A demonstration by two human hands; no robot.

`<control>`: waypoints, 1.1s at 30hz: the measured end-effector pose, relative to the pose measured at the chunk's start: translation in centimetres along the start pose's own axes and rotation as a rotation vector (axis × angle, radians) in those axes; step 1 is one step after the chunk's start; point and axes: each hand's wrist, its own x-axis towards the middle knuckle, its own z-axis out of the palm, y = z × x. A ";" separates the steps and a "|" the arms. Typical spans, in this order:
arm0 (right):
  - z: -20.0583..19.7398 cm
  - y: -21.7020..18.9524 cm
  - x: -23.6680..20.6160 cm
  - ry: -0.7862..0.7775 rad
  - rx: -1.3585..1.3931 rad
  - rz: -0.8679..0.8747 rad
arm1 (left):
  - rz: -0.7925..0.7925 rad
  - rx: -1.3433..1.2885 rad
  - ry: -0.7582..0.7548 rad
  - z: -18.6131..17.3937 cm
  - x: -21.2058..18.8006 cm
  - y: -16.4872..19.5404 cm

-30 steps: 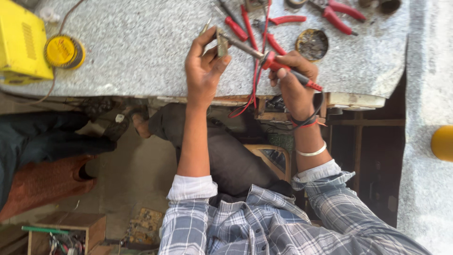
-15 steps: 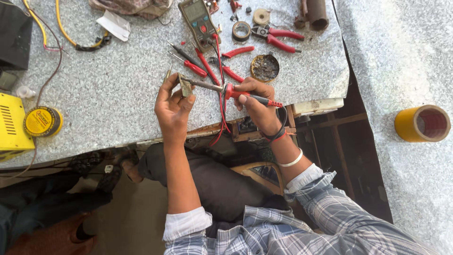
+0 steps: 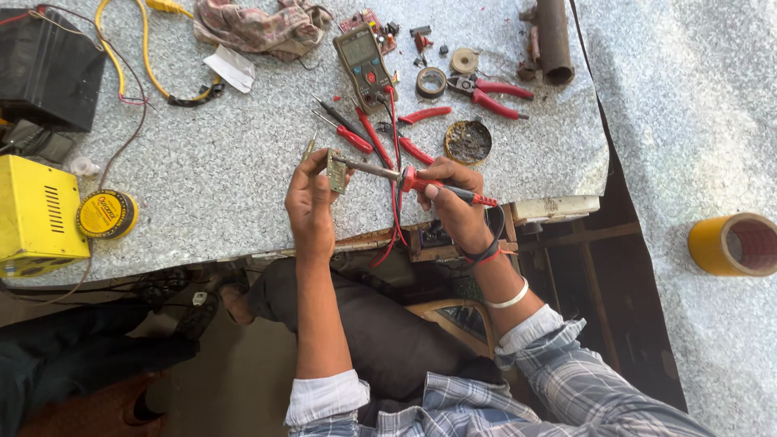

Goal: The person uses a screwdriver to adjust a small component on a circuit board, then picks up a soldering iron and applies solder to several points on the board. The person holds the board steady with one hand while soldering with the other.

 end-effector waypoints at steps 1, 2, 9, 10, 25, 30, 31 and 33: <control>0.0 0.1 0.0 0.003 -0.004 0.000 | 0.015 0.014 0.004 0.0 0.0 -0.1; 0.0 0.1 0.0 -0.002 0.002 -0.010 | 0.029 0.030 0.008 0.0 -0.1 -0.1; -0.1 0.3 0.2 -0.015 -0.006 -0.030 | 0.053 0.008 0.015 -0.1 -0.2 -0.3; -0.1 0.2 0.2 -0.014 -0.009 -0.032 | 0.057 0.004 0.010 -0.1 -0.2 -0.3; -0.1 -0.2 0.1 -0.016 -0.095 -0.001 | 0.002 0.009 0.109 0.1 0.0 -0.4; -0.3 -0.2 0.0 -0.015 -0.140 0.014 | 0.008 -0.012 0.150 0.0 0.1 -0.7; -0.3 -0.2 0.0 -0.009 -0.132 0.021 | 0.013 -0.013 0.150 0.1 0.1 -0.7; -0.2 -0.2 0.0 -0.016 -0.115 0.015 | 0.016 -0.003 0.156 0.2 0.1 -0.7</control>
